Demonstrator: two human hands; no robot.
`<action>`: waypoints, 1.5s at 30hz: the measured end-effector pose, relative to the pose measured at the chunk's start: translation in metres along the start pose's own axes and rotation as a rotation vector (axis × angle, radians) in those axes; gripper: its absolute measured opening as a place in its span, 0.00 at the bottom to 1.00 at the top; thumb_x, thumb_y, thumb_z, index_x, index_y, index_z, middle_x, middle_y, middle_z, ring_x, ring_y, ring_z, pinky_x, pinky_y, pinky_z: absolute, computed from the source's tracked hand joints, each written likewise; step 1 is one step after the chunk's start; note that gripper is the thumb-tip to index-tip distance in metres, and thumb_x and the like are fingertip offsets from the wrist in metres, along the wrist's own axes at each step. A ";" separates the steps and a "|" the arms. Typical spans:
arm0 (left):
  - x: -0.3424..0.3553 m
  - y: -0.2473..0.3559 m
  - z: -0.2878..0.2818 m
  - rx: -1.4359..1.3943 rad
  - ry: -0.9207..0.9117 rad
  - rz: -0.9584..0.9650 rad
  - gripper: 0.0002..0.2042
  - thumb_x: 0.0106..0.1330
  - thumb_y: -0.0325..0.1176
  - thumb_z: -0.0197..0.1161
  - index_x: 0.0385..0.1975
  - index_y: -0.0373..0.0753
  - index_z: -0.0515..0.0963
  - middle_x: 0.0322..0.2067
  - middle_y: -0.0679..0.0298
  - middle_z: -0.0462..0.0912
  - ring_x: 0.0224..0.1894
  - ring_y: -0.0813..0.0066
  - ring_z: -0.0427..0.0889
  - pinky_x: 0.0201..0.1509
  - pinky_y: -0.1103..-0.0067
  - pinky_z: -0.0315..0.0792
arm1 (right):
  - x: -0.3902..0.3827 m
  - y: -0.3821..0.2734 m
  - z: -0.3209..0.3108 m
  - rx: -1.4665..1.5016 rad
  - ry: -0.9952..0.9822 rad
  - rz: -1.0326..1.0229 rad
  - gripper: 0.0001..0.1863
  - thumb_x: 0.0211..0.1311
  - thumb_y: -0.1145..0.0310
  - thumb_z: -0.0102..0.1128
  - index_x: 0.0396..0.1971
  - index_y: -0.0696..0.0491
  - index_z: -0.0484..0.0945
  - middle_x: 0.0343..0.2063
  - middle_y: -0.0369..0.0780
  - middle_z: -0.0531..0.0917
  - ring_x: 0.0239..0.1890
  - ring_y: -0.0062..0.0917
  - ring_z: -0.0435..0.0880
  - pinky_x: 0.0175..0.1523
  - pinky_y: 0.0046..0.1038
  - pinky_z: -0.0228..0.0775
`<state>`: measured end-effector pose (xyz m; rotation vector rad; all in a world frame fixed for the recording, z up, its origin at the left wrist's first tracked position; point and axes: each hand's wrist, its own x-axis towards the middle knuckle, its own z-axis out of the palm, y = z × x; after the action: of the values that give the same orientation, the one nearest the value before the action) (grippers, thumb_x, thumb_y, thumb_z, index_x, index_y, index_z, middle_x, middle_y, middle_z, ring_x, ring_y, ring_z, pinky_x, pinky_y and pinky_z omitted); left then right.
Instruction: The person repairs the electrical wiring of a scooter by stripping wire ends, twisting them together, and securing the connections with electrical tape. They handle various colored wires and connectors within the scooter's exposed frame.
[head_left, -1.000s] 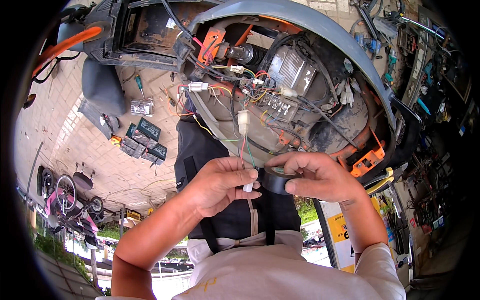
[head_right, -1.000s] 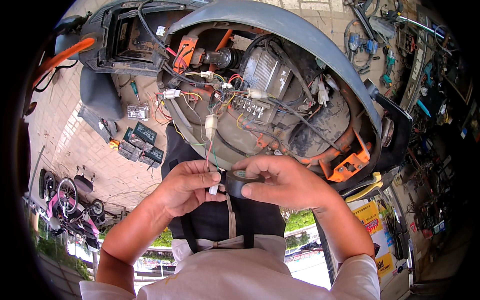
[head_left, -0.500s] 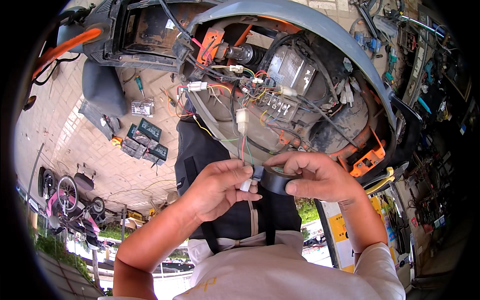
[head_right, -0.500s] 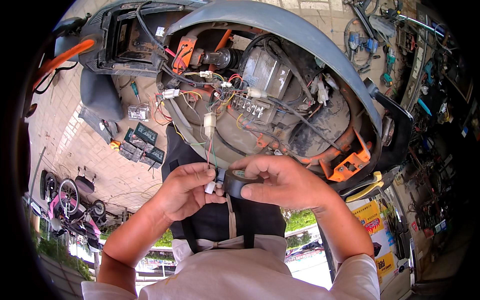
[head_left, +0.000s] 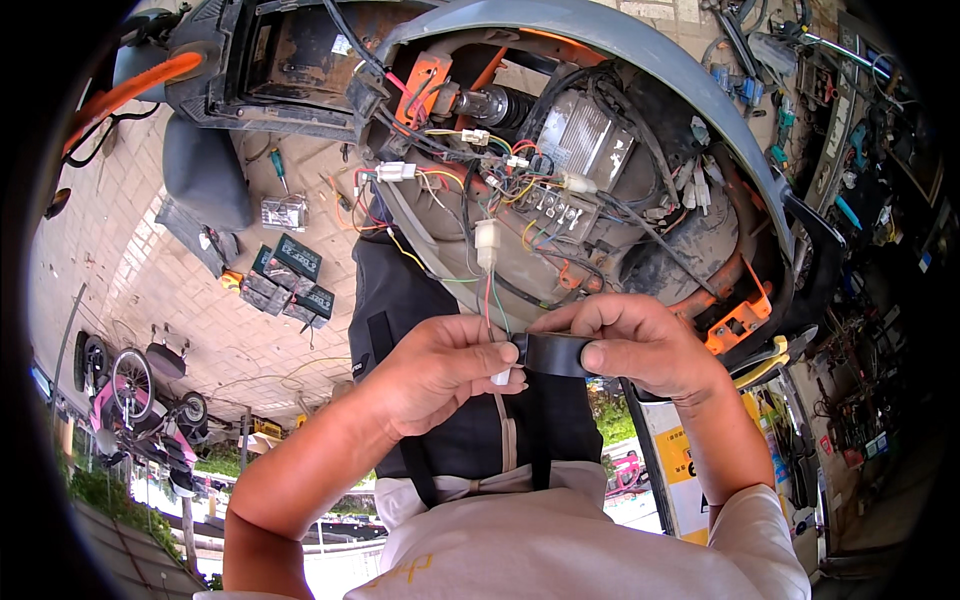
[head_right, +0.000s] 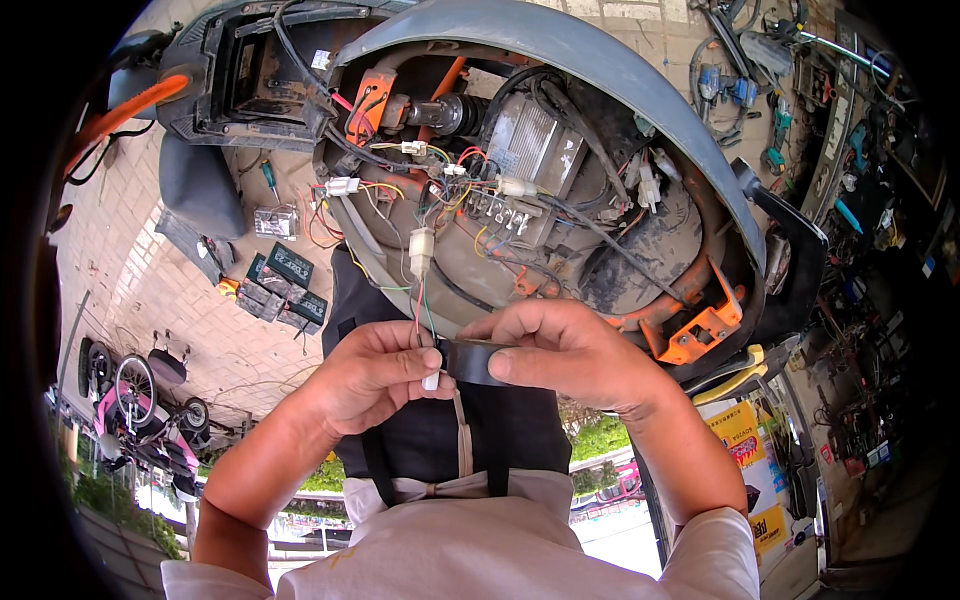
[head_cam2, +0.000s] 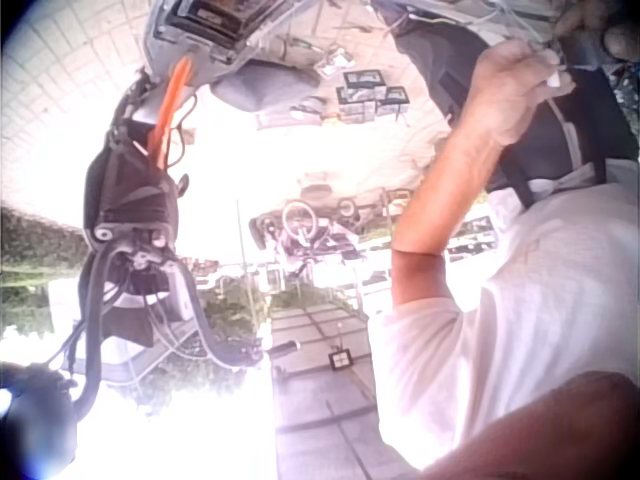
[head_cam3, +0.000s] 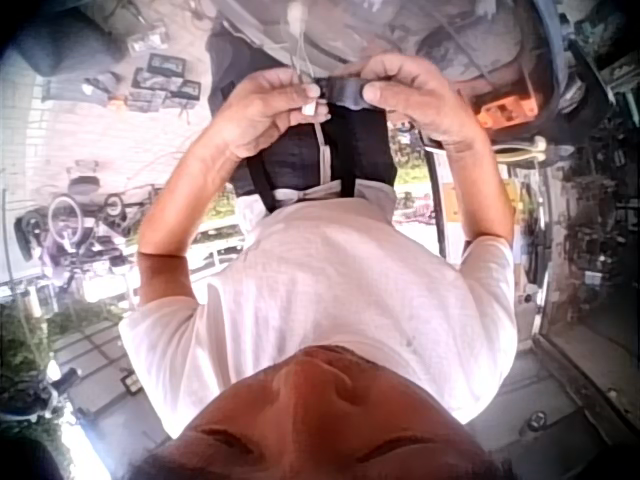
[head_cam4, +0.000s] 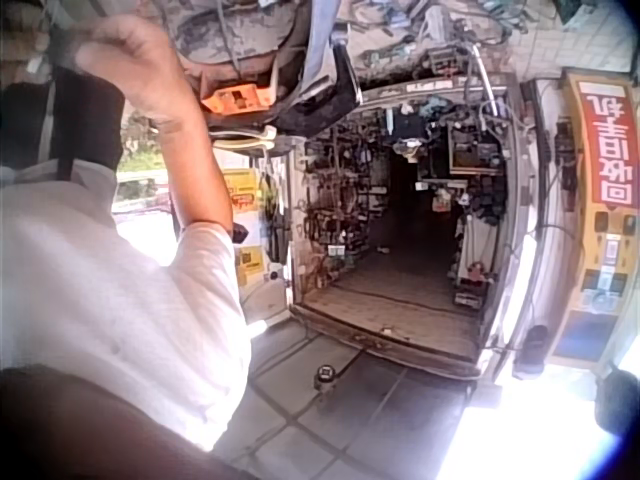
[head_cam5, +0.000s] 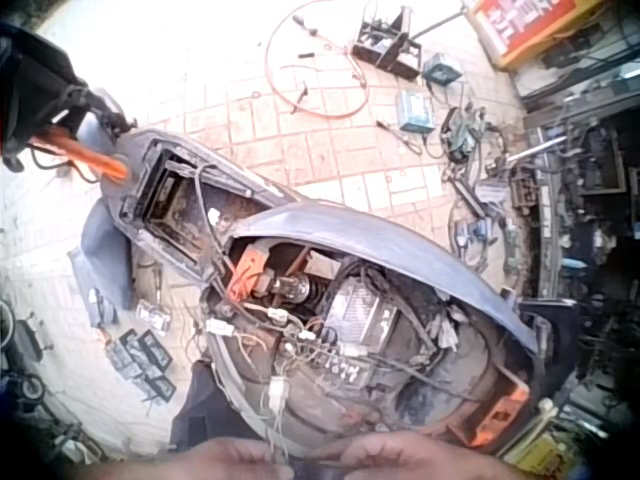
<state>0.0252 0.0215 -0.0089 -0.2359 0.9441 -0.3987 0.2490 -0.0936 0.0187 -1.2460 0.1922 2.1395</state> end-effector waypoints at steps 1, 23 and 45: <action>0.000 -0.001 0.001 -0.003 -0.009 0.011 0.06 0.64 0.27 0.63 0.37 0.31 0.77 0.33 0.60 0.82 0.37 0.70 0.84 0.48 0.74 0.78 | 0.000 0.001 0.000 0.001 -0.004 -0.003 0.08 0.61 0.72 0.62 0.33 0.61 0.77 0.49 0.46 0.80 0.49 0.21 0.77 0.53 0.25 0.68; -0.001 -0.006 0.001 -0.091 0.041 0.089 0.04 0.66 0.28 0.62 0.35 0.35 0.78 0.31 0.64 0.81 0.34 0.75 0.82 0.42 0.73 0.81 | 0.003 0.001 0.004 -0.094 -0.014 0.001 0.10 0.60 0.70 0.66 0.33 0.60 0.75 0.49 0.44 0.78 0.41 0.14 0.73 0.44 0.21 0.68; -0.003 -0.016 0.009 0.407 0.248 0.385 0.04 0.69 0.27 0.58 0.32 0.35 0.76 0.27 0.69 0.78 0.29 0.86 0.74 0.33 0.85 0.69 | 0.034 -0.028 0.041 -0.987 -0.117 0.131 0.28 0.52 0.54 0.67 0.43 0.64 0.77 0.31 0.52 0.82 0.36 0.38 0.84 0.42 0.32 0.73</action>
<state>0.0270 0.0084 0.0044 0.3702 1.1006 -0.2575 0.2239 -0.0388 0.0181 -1.6182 -0.9655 2.4843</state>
